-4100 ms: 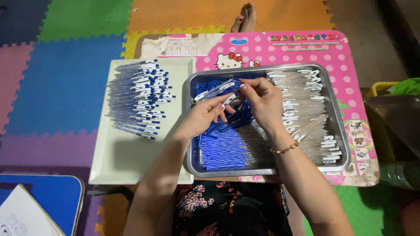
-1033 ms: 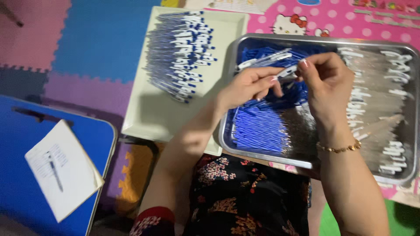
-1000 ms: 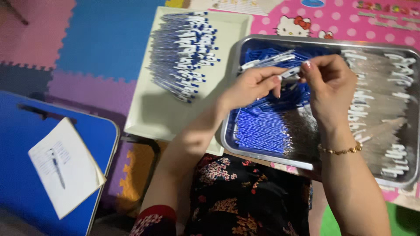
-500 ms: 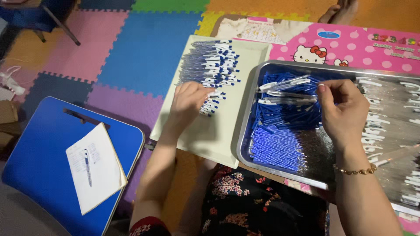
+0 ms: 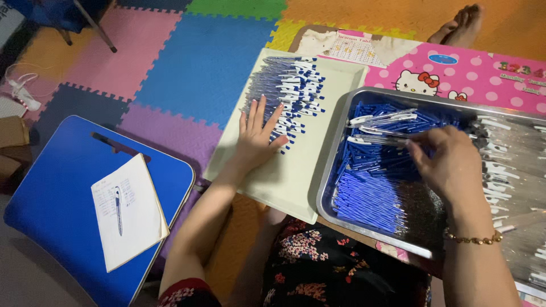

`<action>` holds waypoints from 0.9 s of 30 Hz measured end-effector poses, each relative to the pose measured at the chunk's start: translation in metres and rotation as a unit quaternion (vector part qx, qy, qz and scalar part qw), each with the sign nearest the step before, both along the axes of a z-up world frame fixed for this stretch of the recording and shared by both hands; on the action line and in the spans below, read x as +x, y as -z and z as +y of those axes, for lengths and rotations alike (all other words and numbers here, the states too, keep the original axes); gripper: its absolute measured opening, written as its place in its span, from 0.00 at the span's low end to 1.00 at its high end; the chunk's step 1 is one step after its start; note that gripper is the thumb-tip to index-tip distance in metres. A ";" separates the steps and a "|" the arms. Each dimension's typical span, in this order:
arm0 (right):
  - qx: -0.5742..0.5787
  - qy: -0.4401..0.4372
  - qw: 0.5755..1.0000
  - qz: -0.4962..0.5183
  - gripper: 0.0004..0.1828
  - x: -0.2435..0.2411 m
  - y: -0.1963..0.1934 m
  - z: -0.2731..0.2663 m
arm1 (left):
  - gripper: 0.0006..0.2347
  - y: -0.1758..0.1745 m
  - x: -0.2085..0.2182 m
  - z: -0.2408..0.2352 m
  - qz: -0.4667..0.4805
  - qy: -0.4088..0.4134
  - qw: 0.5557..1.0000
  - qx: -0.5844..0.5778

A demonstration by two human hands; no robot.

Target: The person assembles blue pens by inserting blue ink cartridges into clear plastic pen bodies. They pick up a pen body and a cartridge, insert the cartridge, and place the assembled pen onto a tray.

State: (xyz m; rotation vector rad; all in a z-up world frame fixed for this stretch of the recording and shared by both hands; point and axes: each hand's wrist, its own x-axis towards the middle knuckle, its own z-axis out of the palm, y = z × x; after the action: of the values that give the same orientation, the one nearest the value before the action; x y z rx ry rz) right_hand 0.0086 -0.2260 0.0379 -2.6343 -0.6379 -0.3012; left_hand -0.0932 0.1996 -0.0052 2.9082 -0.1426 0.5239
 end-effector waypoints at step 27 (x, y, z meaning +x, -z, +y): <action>-0.214 -0.107 0.964 0.112 0.20 0.026 0.066 -0.019 | 0.14 -0.008 0.105 -0.221 0.068 0.209 0.970 -0.100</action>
State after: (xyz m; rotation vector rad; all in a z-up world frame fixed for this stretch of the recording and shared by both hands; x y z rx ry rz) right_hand 0.0348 -0.2452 -0.0286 -2.9036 -0.9906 0.2227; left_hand 0.0122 -0.0210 0.0032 2.5983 -0.6256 0.2493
